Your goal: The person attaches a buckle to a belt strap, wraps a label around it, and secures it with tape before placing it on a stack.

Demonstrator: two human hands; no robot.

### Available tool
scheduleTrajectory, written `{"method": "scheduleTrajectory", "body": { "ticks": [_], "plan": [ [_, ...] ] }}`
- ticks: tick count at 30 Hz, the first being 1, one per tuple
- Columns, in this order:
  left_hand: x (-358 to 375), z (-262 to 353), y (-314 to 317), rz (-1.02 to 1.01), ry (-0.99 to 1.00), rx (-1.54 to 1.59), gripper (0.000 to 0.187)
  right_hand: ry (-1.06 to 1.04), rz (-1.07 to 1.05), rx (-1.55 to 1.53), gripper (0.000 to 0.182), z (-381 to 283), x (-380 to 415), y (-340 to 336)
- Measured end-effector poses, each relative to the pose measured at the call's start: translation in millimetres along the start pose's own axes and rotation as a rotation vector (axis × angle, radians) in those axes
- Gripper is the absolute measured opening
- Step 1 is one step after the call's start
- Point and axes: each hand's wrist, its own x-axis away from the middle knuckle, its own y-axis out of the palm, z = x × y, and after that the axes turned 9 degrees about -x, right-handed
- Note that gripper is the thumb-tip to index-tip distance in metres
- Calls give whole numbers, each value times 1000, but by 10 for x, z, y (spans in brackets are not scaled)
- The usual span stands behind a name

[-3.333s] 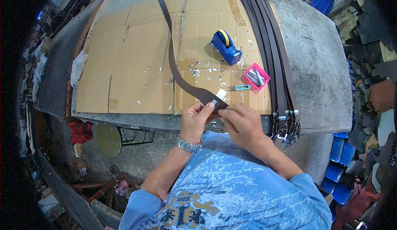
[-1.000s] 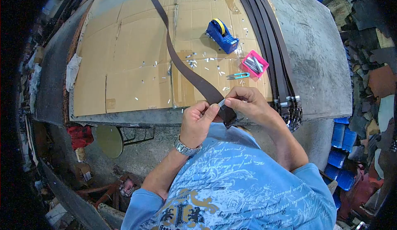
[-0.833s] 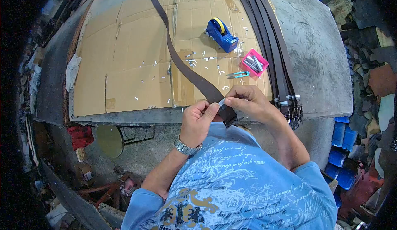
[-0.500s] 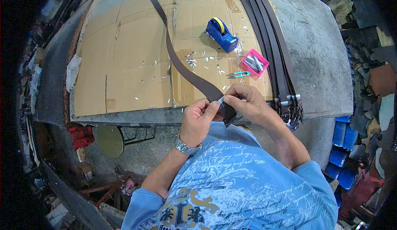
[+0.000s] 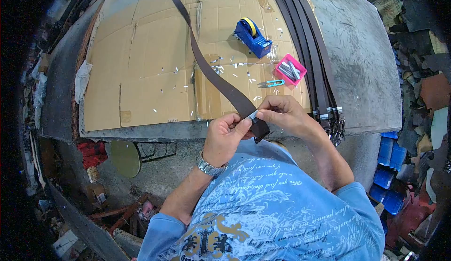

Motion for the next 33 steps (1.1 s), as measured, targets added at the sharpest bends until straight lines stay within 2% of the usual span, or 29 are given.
{"method": "scheduleTrajectory", "body": {
  "ticks": [4, 6, 13, 16, 18, 22, 25, 29, 31, 32, 33],
  "plan": [
    [-24, -44, 7, 5, 27, -2, 17, -55, 59, 180, 17, -80, 1, 93],
    [-34, -47, 3, 11, 10, 23, 16, -192, 128, 335, 18, -45, -13, 129],
    [-79, -45, -54, 12, -8, 15, 19, -267, 169, 382, 17, -13, -81, 202],
    [-95, -38, -53, 62, 9, -12, 19, -265, 144, 457, 19, -16, -90, 210],
    [-132, -142, -23, 112, 48, 5, 18, -82, 167, 299, 22, -12, -98, 228],
    [-184, -175, 22, 211, 141, -10, 17, -85, 216, 166, 23, 169, -80, 214],
    [-192, -132, 83, 212, 126, 39, 16, -134, 245, 153, 22, 187, -94, 239],
    [-238, -115, 94, 176, 128, 78, 17, -42, 292, 66, 20, 144, -116, 204],
    [-270, -146, -19, 49, -35, -39, 19, -21, 294, 76, 19, 136, -112, 156],
    [-256, -79, -117, 40, -34, -43, 19, -8, 275, 141, 18, 107, -95, 133],
    [-220, 56, -241, 43, 42, -353, 20, 5, 255, 204, 18, 81, -84, 114]
  ]
}}
